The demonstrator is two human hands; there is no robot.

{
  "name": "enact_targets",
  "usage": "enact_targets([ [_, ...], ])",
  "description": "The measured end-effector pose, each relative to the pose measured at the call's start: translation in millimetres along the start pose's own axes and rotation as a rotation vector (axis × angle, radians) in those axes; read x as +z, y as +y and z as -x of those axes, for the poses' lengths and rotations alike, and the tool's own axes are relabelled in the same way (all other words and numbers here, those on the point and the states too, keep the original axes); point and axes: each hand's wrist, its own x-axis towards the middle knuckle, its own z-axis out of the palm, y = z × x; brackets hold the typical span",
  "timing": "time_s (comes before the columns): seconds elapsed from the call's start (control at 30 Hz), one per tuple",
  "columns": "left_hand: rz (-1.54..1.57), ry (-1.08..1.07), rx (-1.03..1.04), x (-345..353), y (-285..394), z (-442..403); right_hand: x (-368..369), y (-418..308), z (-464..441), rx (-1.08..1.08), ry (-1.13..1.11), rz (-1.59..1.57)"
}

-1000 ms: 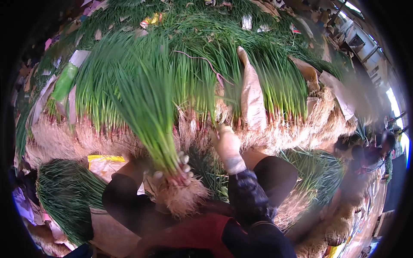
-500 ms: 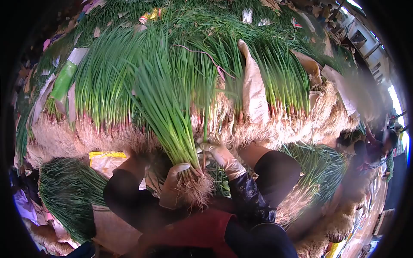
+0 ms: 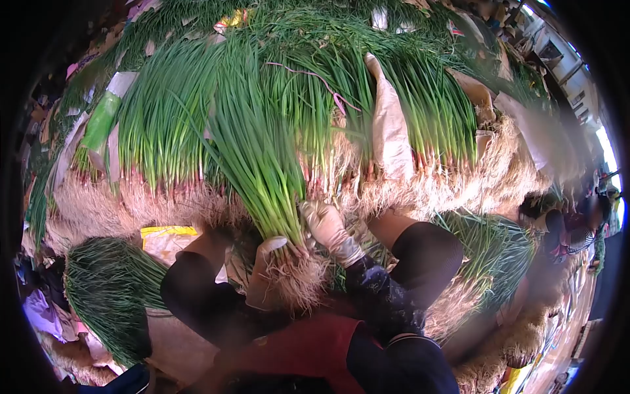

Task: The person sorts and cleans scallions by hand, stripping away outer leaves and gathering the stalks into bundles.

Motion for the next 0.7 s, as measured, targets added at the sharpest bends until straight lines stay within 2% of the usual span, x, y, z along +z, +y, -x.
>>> enact_targets([
  [0.07, 0.083, 0.041, 0.048, 6, -3, -2, 17, 8, 1, 0.403, 0.110, -0.471],
  [0.13, 0.198, 0.151, 0.007, 43, 8, 7, 3, 35, -18, 0.464, 0.256, -0.165],
  [0.2, 0.238, 0.139, -0.006, 44, 9, 16, -30, 62, -18, 0.453, 0.193, -0.100],
  [0.23, 0.218, 0.138, -0.011, 47, 13, 18, -40, 61, -2, 0.470, -0.194, 0.207],
  [0.27, 0.202, 0.138, -0.016, 48, 14, 19, -50, 58, 13, 0.313, -0.623, 0.593],
  [0.3, 0.209, 0.123, 0.003, 47, 13, 18, -61, 56, 29, 0.069, -0.940, 0.791],
  [0.37, 0.274, 0.095, -0.044, 44, 13, 18, -66, 45, 55, 0.242, -0.862, 0.820],
  [0.4, 0.307, 0.084, -0.066, 43, 11, 18, -63, 19, 61, 0.272, -0.512, 0.946],
  [0.43, 0.299, 0.097, -0.050, 48, 12, 17, -59, 16, 61, 0.155, -0.147, 0.298],
  [0.47, 0.286, 0.112, -0.037, 55, 15, 17, -55, 13, 60, 0.145, -0.203, 0.077],
  [0.5, 0.270, 0.128, -0.028, 59, 16, 19, -45, -31, 50, 0.134, -0.254, -0.148],
  [0.53, 0.267, -0.026, -0.043, 38, 10, 17, -41, -56, 42, 0.119, -0.299, -0.374],
  [0.57, 0.264, -0.183, -0.052, -2, 2, 9, -38, -45, 36, 0.152, -0.488, -0.251],
  [0.6, 0.266, -0.145, -0.028, 6, 6, 13, -35, -46, 28, 0.183, -0.680, -0.121],
  [0.63, 0.268, -0.106, -0.004, 12, 10, 17, -34, -51, 28, 0.098, -0.706, -0.186],
  [0.7, 0.355, -0.035, 0.039, 39, 18, 24, -46, -49, 40, 0.159, -0.794, 0.096],
])
